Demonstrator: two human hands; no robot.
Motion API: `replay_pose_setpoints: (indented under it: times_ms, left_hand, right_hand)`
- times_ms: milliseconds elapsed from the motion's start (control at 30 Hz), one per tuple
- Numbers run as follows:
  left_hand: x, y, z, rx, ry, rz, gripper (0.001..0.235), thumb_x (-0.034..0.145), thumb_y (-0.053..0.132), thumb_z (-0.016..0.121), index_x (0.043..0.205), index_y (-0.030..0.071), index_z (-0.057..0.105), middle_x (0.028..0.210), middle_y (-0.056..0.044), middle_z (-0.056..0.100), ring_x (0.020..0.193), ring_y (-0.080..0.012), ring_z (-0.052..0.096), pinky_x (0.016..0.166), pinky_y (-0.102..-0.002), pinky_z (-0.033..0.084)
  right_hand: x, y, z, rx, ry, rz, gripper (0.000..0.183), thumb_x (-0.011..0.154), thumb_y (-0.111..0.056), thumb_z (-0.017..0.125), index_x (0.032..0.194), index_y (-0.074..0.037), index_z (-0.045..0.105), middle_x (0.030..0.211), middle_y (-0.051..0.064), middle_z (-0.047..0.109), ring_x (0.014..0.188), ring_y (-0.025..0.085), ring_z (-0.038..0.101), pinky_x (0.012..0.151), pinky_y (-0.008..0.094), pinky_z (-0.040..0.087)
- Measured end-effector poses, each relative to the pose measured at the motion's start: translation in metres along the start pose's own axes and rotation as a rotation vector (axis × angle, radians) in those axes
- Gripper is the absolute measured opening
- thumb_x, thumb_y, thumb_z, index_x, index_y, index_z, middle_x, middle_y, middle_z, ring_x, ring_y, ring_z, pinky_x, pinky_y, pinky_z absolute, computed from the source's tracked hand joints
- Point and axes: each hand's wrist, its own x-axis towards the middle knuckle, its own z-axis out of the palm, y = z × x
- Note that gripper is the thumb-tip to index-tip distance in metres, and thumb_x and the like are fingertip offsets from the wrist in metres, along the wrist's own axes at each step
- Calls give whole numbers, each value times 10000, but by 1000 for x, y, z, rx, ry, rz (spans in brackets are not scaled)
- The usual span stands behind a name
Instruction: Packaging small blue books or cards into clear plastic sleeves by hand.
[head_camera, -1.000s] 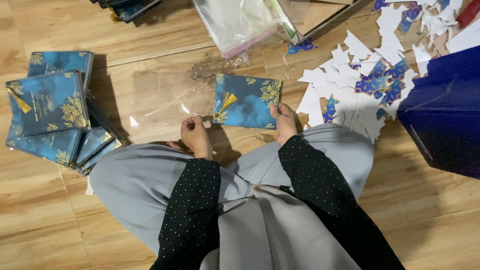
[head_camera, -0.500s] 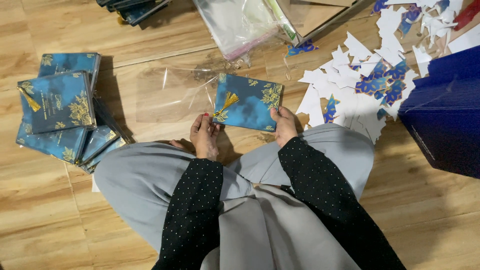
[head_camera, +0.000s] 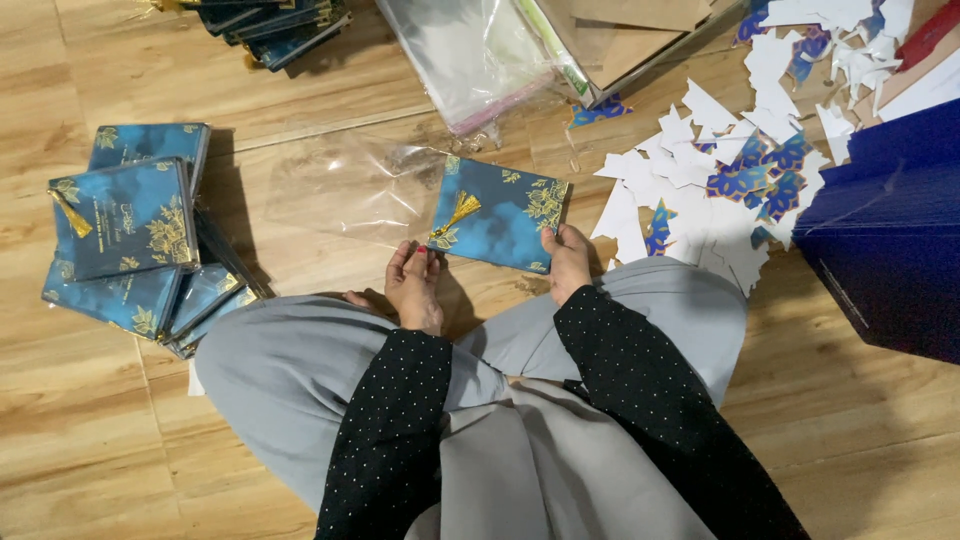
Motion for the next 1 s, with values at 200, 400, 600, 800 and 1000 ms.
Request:
replay_pose_setpoints:
  times_ms: [200,400,600,800,1000]
  left_hand:
    - [17,-23,-13,0,49,-22,314,763,-55,615,1055,10,519,817,-128,616,614,-144,641,553,-215,577]
    - [20,-19,-11,124,77,-91,243,752,83,654,987,67,596,792,-74,638,613,-130,637,576,-260,563]
    - [8,-13,-3,129,-23,-176,294,755,186,672,1016,74,597,802,-36,634,599,-102,631,569,-241,546]
    - [9,-16,-4,161,-27,-155,167,770,173,674,891,82,604,714,-9,586,535,-95,603,435,-151,450]
    - [17,-18,-4,163,16,-74,208,769,313,685,782,131,586,671,18,550,537,-86,571,417,-137,372]
  right_hand:
    - [-38,-31,15,-31,-11,-35,200,879,-240,582,1008,-90,554,813,35,555,778,152,589,700,304,526]
    - [-14,-9,8,9,-40,-3,193,888,-241,570,1005,-90,553,818,34,539,772,171,599,678,329,537]
    - [-24,-20,14,31,-48,25,194,882,-246,580,989,-88,546,823,39,535,765,169,596,683,338,538]
    - [-7,0,4,63,-110,98,246,865,-265,615,1031,-107,523,900,27,522,830,196,611,730,362,531]
    - [-14,2,0,29,-232,200,279,805,-243,694,1009,-137,535,868,8,539,810,207,650,716,358,543]
